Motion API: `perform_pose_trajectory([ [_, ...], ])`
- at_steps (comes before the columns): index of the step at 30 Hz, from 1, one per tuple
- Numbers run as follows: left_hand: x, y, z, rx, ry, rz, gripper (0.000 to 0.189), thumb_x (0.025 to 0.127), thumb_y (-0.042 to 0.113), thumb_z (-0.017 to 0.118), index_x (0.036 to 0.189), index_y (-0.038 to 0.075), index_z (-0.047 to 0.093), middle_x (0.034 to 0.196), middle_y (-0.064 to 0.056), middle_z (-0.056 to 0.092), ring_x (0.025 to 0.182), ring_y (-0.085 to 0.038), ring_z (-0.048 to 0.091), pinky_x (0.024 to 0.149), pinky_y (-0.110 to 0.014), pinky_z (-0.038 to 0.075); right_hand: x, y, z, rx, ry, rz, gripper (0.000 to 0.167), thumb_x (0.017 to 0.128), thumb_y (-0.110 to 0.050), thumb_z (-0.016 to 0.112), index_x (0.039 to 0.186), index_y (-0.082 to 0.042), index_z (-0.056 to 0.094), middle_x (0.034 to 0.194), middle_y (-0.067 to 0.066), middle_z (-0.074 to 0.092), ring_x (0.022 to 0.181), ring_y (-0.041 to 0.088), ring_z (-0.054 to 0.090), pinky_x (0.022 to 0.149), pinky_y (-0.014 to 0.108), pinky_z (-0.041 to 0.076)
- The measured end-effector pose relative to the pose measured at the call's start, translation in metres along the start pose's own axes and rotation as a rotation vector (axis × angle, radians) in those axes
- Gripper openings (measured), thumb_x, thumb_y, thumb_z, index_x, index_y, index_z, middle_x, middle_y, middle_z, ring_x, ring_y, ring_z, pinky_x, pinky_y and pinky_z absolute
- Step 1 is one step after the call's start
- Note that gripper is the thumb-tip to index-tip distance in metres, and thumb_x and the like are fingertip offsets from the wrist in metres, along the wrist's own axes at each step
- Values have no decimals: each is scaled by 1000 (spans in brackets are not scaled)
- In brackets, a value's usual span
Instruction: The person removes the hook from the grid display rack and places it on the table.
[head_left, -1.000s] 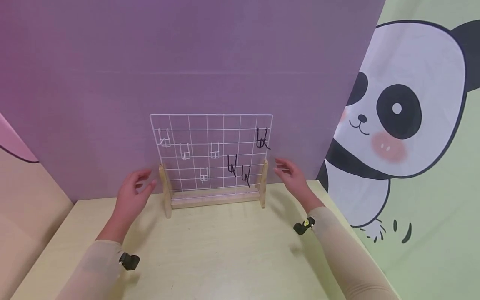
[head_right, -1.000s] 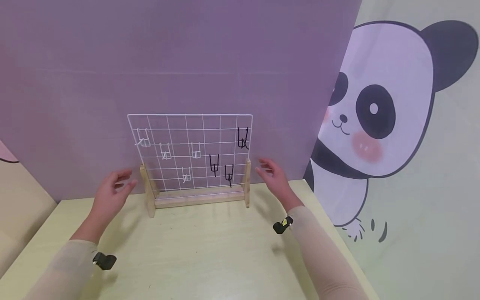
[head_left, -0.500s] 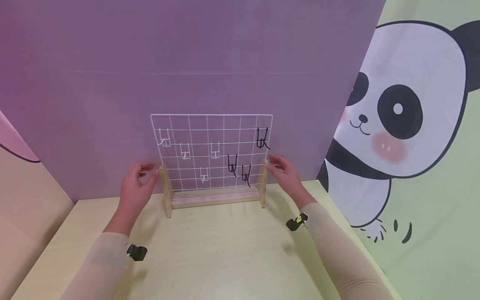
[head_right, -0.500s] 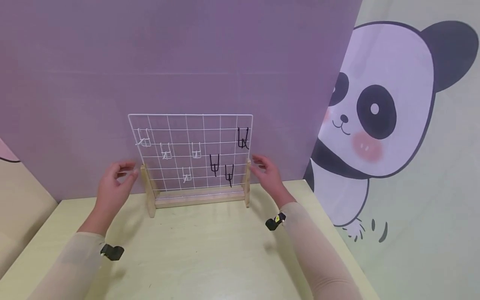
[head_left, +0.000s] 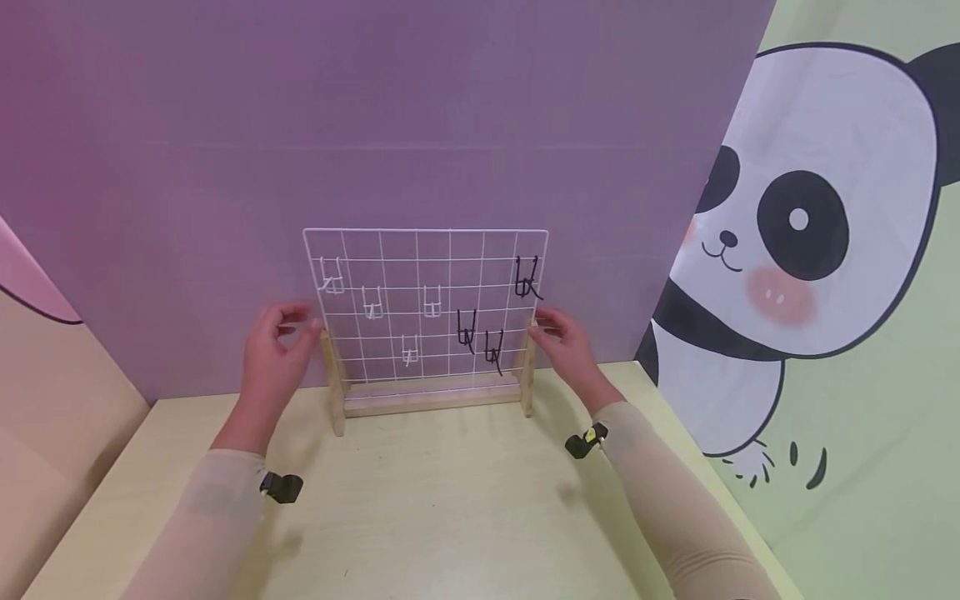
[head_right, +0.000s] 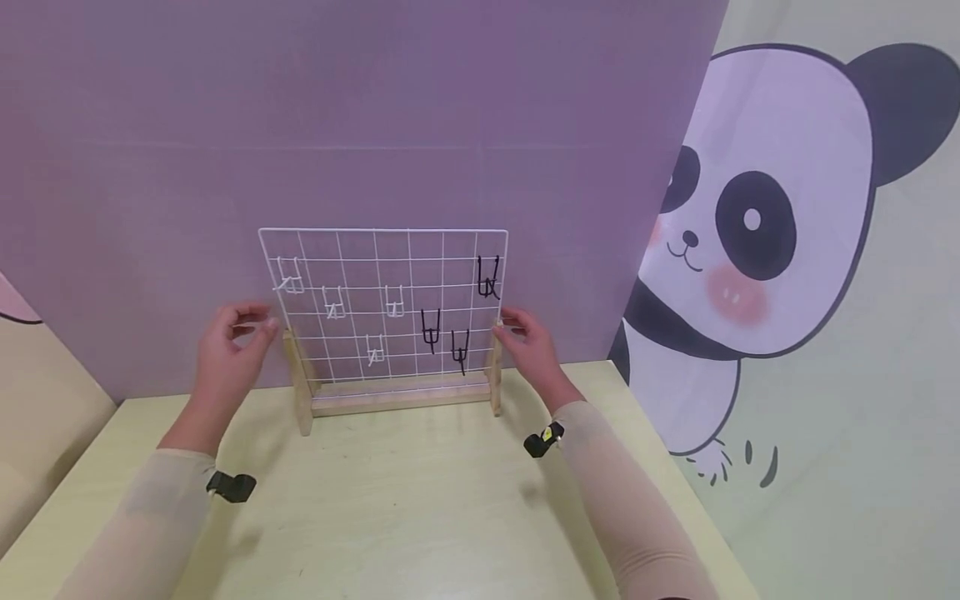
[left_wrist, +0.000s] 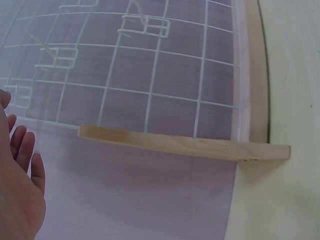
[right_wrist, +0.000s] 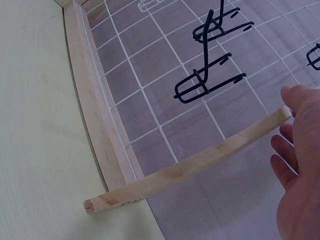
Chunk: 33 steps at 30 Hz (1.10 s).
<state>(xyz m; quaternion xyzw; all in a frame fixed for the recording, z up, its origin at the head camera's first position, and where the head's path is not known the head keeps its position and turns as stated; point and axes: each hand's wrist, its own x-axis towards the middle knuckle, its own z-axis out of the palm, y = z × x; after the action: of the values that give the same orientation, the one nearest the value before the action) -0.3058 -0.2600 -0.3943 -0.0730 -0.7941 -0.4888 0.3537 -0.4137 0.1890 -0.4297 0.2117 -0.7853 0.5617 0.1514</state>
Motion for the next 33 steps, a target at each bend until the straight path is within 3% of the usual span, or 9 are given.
perform_pose_trajectory([
  [11, 12, 15, -3, -50, 38, 8, 34, 106, 8, 73, 136, -5, 66, 129, -15, 63, 116, -5, 55, 102, -28, 45, 1, -1, 4, 30, 15, 26, 35, 107, -9, 74, 137, 7, 70, 134, 25, 69, 124, 43, 66, 113, 54, 52],
  [23, 21, 26, 2, -56, 51, 44, 36, 103, 7, 77, 136, -3, 67, 129, -15, 64, 117, -9, 55, 103, -28, 45, 0, 4, 6, 58, 34, 59, 33, 107, -10, 74, 138, 3, 73, 135, 22, 72, 121, 35, 68, 100, 25, 56],
  [33, 25, 36, 13, -75, 105, 122, 28, 99, -6, 76, 127, -10, 71, 122, -22, 66, 110, -3, 56, 99, -26, 45, 2, 6, 5, 107, 9, 63, 32, 106, -8, 74, 137, 4, 74, 133, 25, 71, 115, 29, 70, 94, 18, 57],
])
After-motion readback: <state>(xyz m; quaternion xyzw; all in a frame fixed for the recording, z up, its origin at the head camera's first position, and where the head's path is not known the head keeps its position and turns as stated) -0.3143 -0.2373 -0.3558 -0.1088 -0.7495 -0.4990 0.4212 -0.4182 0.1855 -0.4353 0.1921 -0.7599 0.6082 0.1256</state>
